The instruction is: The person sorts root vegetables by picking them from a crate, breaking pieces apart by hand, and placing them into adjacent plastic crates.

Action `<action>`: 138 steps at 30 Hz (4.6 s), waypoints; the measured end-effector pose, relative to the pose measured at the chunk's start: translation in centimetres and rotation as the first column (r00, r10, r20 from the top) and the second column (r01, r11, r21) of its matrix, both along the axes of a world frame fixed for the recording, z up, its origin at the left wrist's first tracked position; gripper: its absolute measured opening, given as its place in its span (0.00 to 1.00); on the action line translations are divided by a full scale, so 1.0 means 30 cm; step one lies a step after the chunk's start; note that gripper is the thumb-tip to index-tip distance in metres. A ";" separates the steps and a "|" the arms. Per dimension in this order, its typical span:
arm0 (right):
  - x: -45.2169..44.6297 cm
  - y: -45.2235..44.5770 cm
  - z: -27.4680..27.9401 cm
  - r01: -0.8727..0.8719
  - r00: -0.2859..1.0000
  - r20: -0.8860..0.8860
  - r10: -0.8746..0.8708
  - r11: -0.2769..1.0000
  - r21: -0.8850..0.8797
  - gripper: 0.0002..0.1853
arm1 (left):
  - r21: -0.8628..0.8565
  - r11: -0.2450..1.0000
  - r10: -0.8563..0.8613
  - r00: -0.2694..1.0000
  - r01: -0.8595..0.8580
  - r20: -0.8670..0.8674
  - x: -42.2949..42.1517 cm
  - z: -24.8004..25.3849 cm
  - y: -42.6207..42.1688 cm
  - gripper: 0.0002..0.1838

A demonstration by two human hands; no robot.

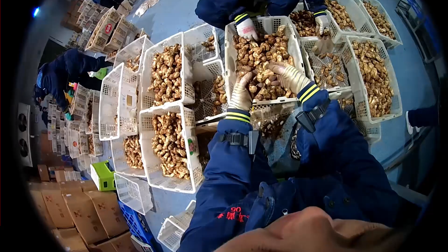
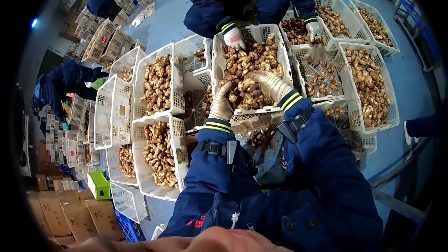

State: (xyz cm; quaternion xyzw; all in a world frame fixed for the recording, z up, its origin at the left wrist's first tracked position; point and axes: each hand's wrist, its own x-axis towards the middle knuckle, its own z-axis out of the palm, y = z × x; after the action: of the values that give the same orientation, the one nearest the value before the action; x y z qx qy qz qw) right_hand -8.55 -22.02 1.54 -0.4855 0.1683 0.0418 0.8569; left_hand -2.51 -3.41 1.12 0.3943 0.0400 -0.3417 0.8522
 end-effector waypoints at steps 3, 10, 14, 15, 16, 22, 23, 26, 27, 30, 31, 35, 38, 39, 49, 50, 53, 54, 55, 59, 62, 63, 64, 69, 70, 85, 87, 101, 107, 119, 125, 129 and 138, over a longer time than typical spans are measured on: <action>0.005 0.018 -0.006 -0.026 1.000 -0.011 0.027 0.997 0.071 0.19 | -0.078 0.997 -0.001 0.995 0.009 0.104 0.012 -0.023 -0.013 0.20; 0.003 0.035 0.054 -0.079 0.983 0.159 0.096 0.991 -0.106 0.25 | -0.047 0.999 -0.015 0.998 0.012 -0.054 0.028 -0.048 0.000 0.19; 0.019 0.016 0.030 -0.216 0.937 0.228 0.264 0.952 -0.217 0.26 | -0.034 0.999 0.013 0.997 -0.016 -0.072 0.037 -0.060 0.004 0.17; 0.018 0.022 0.029 -0.204 0.929 0.249 0.273 0.941 -0.272 0.26 | -0.013 0.999 0.032 0.995 -0.033 -0.099 0.036 -0.057 0.002 0.16; 0.017 0.030 0.029 -0.190 0.920 0.269 0.284 0.926 -0.327 0.26 | 0.009 0.999 0.051 0.991 -0.050 -0.123 0.035 -0.051 0.000 0.16; 0.016 0.039 0.032 -0.135 0.931 0.232 0.281 0.858 -0.495 0.26 | 0.014 0.998 0.058 0.993 -0.056 -0.105 0.048 -0.085 0.006 0.18; 0.019 0.046 0.028 -0.084 0.931 0.254 0.263 0.830 -0.552 0.25 | -0.002 0.999 0.047 0.994 -0.048 -0.100 0.051 -0.094 0.009 0.20; 0.013 0.049 0.056 -0.018 0.944 0.249 0.217 0.787 -0.617 0.23 | -0.025 0.996 0.081 0.995 -0.083 -0.056 0.049 -0.081 0.002 0.21; 0.010 0.051 0.073 -0.011 0.951 0.230 0.207 0.766 -0.643 0.23 | -0.028 0.996 0.079 0.996 -0.081 -0.046 0.049 -0.072 0.002 0.22; 0.019 0.051 0.056 0.017 0.951 0.253 0.179 0.784 -0.620 0.23 | -0.047 0.996 0.071 0.997 -0.071 0.008 0.033 -0.056 0.002 0.21; 0.021 0.049 0.048 0.022 0.947 0.266 0.179 0.793 -0.609 0.23 | -0.058 0.997 0.057 0.998 -0.056 0.023 0.040 -0.065 0.003 0.21; 0.030 0.058 0.038 0.023 0.947 0.272 0.171 0.807 -0.590 0.24 | -0.037 0.998 0.048 0.994 -0.052 -0.098 0.028 -0.031 0.012 0.17; 0.039 0.073 0.033 0.012 0.953 0.258 0.158 0.833 -0.554 0.24 | -0.101 0.989 0.091 0.983 -0.108 -0.160 0.028 -0.041 0.012 0.16; 0.050 0.081 0.024 0.012 0.952 0.260 0.161 0.829 -0.559 0.24 | -0.102 0.987 0.106 0.979 -0.125 -0.174 0.022 -0.021 0.012 0.15; 0.095 0.075 -0.062 -0.071 0.946 0.252 0.205 0.888 -0.454 0.29 | -0.031 0.970 0.233 0.962 -0.239 -0.142 0.056 -0.115 0.062 0.18; 0.091 0.065 -0.073 -0.087 0.957 0.216 0.192 0.905 -0.417 0.26 | -0.005 0.969 0.245 0.959 -0.249 -0.142 0.053 -0.100 0.073 0.18; 0.104 0.053 -0.082 -0.054 0.981 0.144 0.133 0.888 -0.456 0.23 | 0.013 0.908 0.419 0.903 -0.420 -0.096 0.118 -0.087 0.138 0.17; 0.098 0.043 -0.061 -0.036 0.986 0.130 0.107 0.889 -0.457 0.22 | -0.015 0.858 0.512 0.856 -0.514 -0.072 0.151 -0.064 0.171 0.16; 0.101 0.027 -0.043 0.016 0.982 0.161 0.097 0.811 -0.585 0.21 | -0.125 0.760 0.628 0.770 -0.638 -0.113 0.168 -0.002 0.198 0.16; 0.120 -0.088 -0.108 0.135 0.989 0.130 -0.074 0.817 -0.560 0.20 | -0.179 0.582 0.731 0.607 -0.793 -0.310 0.277 -0.114 0.328 0.17; 0.140 -0.163 -0.168 0.086 0.996 0.040 -0.080 0.719 -0.690 0.19 | -0.235 0.708 0.615 0.745 -0.666 -0.259 0.215 -0.073 0.295 0.14; 0.163 -0.187 -0.215 0.052 0.995 -0.005 -0.099 0.560 -0.827 0.18 | -0.196 0.744 0.575 0.762 -0.638 -0.298 0.191 -0.016 0.271 0.12; 0.170 -0.200 -0.263 0.017 0.999 -0.010 -0.051 0.503 -0.864 0.20 | -0.270 0.772 0.533 0.817 -0.576 -0.220 0.197 -0.037 0.258 0.12; 0.238 -0.186 -0.420 -0.390 0.915 -0.395 0.086 -0.072 -0.918 0.23 | 0.059 0.876 0.483 0.868 -0.479 -0.116 0.151 -0.039 0.154 0.15; 0.259 -0.174 -0.440 -0.419 0.901 -0.431 0.051 -0.152 -0.895 0.24 | 0.110 0.887 0.458 0.883 -0.448 -0.103 0.151 -0.046 0.138 0.15; 0.388 -0.193 -0.382 -0.272 0.957 -0.171 0.233 0.520 -0.810 0.32 | 0.149 0.976 0.158 0.987 -0.156 0.004 0.121 -0.096 0.063 0.11; 0.389 -0.167 -0.293 -0.232 0.946 0.001 0.324 0.678 -0.697 0.35 | 0.154 0.986 0.076 0.997 -0.070 -0.028 0.115 -0.086 0.078 0.11; 0.474 0.052 -0.396 -0.251 0.947 -0.143 0.288 0.383 -0.889 0.24 | -0.024 0.968 0.250 0.968 -0.250 -0.017 0.149 -0.022 0.197 0.09; 0.452 0.218 -0.505 -0.331 0.899 -0.383 0.212 -0.245 -0.911 0.23 | -0.055 0.955 0.289 0.956 -0.291 -0.045 0.190 -0.121 0.256 0.06; 0.304 0.186 -0.072 -0.477 0.877 0.231 0.420 0.813 0.333 0.20 | -0.262 0.916 0.247 0.942 -0.303 -0.226 0.159 -0.012 0.250 0.06; 0.172 0.190 0.021 -0.482 0.874 0.307 0.378 0.761 0.435 0.25 | -0.539 0.832 0.076 0.990 -0.127 -0.116 0.105 0.038 0.210 0.31; 0.094 0.200 0.042 -0.271 0.932 0.284 0.226 0.953 0.134 0.18 | -0.589 0.794 0.045 0.981 -0.149 -0.188 0.067 0.075 0.184 0.40; -0.036 0.187 0.058 -0.048 0.980 0.194 0.033 0.996 0.070 0.17 | -0.509 0.848 0.006 0.964 -0.147 -0.267 -0.088 0.130 0.128 0.37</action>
State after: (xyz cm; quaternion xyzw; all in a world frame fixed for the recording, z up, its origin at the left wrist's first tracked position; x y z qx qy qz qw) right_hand -9.64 -16.42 3.27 -0.4584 0.0730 0.0182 0.8855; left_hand -5.16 0.44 5.02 0.0976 0.0707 -0.3530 0.9278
